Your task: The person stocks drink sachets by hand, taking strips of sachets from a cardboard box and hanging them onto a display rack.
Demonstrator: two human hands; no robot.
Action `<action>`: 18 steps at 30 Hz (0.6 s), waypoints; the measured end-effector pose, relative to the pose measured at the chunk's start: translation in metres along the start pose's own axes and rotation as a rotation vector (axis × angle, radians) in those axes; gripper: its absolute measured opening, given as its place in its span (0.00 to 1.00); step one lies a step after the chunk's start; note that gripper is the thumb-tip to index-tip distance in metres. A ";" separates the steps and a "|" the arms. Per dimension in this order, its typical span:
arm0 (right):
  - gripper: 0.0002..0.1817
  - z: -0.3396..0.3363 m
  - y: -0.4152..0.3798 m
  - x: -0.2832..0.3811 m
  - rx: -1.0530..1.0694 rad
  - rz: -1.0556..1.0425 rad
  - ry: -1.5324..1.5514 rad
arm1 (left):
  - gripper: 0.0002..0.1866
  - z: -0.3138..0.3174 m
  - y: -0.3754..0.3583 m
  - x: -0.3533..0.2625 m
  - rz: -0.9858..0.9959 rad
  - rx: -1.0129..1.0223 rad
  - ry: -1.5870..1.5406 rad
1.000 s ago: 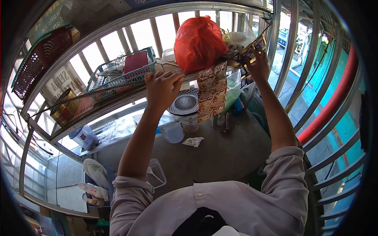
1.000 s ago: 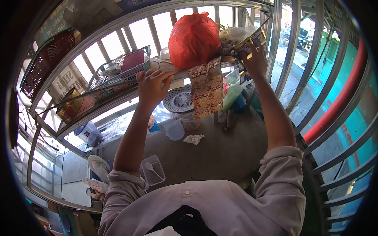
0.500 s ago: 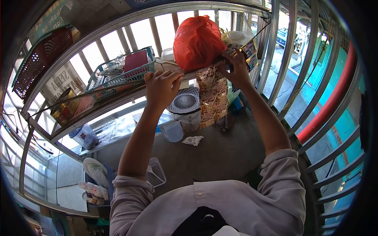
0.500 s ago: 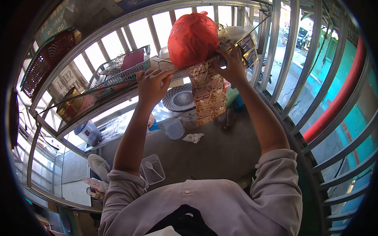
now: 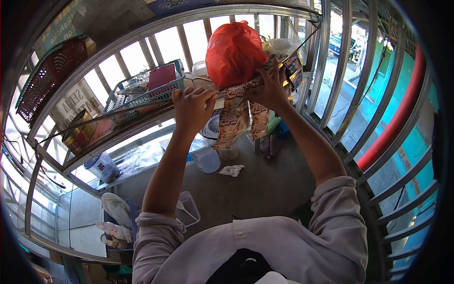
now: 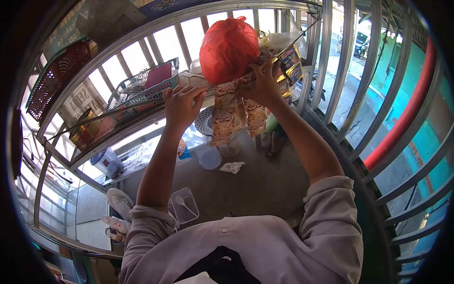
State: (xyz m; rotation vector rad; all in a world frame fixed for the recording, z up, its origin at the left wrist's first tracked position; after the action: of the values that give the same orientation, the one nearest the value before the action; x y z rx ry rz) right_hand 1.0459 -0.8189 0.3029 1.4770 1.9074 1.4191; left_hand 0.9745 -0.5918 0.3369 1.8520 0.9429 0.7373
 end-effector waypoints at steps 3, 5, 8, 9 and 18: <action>0.37 0.002 -0.007 0.018 -0.036 -0.093 -0.135 | 0.07 -0.002 0.000 -0.001 0.005 -0.017 -0.011; 0.32 0.009 -0.006 0.011 -0.072 -0.161 -0.109 | 0.07 -0.003 -0.001 -0.002 0.002 -0.005 -0.016; 0.24 0.003 -0.002 0.008 -0.079 -0.218 -0.101 | 0.07 -0.003 -0.003 0.000 -0.001 0.015 -0.022; 0.22 0.000 -0.001 0.006 -0.047 -0.208 -0.121 | 0.07 -0.001 -0.004 0.001 -0.003 0.023 -0.027; 0.21 -0.011 0.024 -0.046 -0.041 -0.215 -0.213 | 0.07 -0.003 -0.001 -0.001 0.010 -0.002 -0.011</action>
State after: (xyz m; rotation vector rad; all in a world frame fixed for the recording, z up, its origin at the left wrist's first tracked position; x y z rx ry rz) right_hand 1.0684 -0.8656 0.3145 1.3022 1.8307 1.1495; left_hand 0.9718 -0.5907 0.3373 1.8577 0.9265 0.7334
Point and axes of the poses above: each hand's wrist, its own y-axis towards the middle knuckle, its own z-axis out of the palm, x = y × z, the point moved 7 cm from there along y, towards the middle knuckle, and after that the axes turned 8 degrees about -x, right-handed, at the moved point
